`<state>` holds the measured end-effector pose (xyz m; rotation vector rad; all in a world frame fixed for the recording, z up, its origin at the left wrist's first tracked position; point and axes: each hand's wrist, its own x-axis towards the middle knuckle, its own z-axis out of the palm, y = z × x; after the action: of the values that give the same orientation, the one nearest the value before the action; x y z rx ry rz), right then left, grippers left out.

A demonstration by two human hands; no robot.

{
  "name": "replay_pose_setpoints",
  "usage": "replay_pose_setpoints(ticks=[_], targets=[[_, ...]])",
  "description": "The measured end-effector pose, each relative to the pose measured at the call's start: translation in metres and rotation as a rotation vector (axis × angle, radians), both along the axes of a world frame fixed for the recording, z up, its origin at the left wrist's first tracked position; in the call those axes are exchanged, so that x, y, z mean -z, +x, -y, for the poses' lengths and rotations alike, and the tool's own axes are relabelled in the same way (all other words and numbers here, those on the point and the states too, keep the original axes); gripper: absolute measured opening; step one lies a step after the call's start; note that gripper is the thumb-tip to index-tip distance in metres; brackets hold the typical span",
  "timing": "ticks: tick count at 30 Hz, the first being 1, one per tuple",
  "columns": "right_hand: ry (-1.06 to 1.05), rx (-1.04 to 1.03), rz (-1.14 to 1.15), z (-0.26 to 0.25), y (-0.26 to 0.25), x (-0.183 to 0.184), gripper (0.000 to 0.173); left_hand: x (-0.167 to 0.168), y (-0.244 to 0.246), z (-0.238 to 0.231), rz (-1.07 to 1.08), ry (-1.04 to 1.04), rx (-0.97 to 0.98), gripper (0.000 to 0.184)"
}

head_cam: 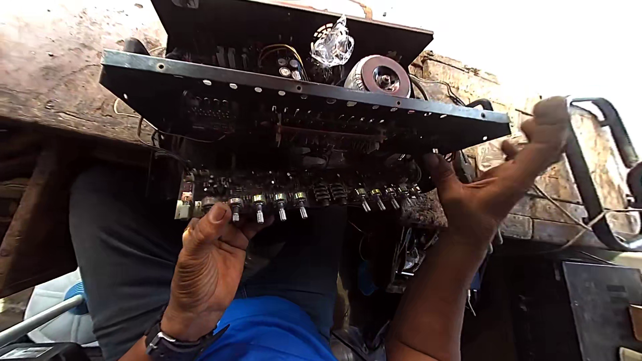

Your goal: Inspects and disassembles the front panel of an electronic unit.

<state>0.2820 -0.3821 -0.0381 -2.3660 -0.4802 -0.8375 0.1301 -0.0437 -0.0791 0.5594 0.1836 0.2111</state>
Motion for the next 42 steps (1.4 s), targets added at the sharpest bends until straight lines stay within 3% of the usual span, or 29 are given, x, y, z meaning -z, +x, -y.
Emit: replay_pose_setpoints(ticks=[3,6,10,13,18,24,31,38,42], targets=[[-0.34,-0.031,0.059,-0.027,0.001,-0.039,0.084,-0.001,0.0,0.002,0.002,-0.007,0.007,0.038],[-0.477,-0.196,-0.022,-0.056,0.011,-0.054,0.055,0.0,0.002,0.005,-0.021,0.034,0.016,0.042],[-0.49,-0.289,-0.108,-0.077,0.033,-0.054,0.04,-0.006,0.007,0.008,-0.105,0.208,0.033,0.04],[-0.374,-0.298,-0.055,-0.078,0.037,-0.053,0.02,-0.01,0.007,0.005,-0.132,0.244,0.071,0.037],[-0.274,-0.205,0.088,-0.075,0.024,-0.05,0.02,-0.006,0.001,-0.001,0.003,0.117,0.06,0.034],[-0.118,-0.237,0.178,-0.084,0.048,-0.059,0.019,-0.004,0.007,-0.022,0.184,0.199,0.05,0.042],[-0.258,-0.392,-0.282,-0.102,0.079,-0.082,0.022,-0.004,0.019,-0.049,0.276,0.303,0.009,0.043],[-0.152,-0.459,-0.396,-0.117,0.102,-0.069,0.017,0.003,0.023,-0.063,0.318,0.288,0.009,0.036],[-0.226,-0.541,-0.5,-0.123,0.123,-0.07,0.015,0.006,0.024,-0.055,0.242,0.257,-0.016,0.036]])
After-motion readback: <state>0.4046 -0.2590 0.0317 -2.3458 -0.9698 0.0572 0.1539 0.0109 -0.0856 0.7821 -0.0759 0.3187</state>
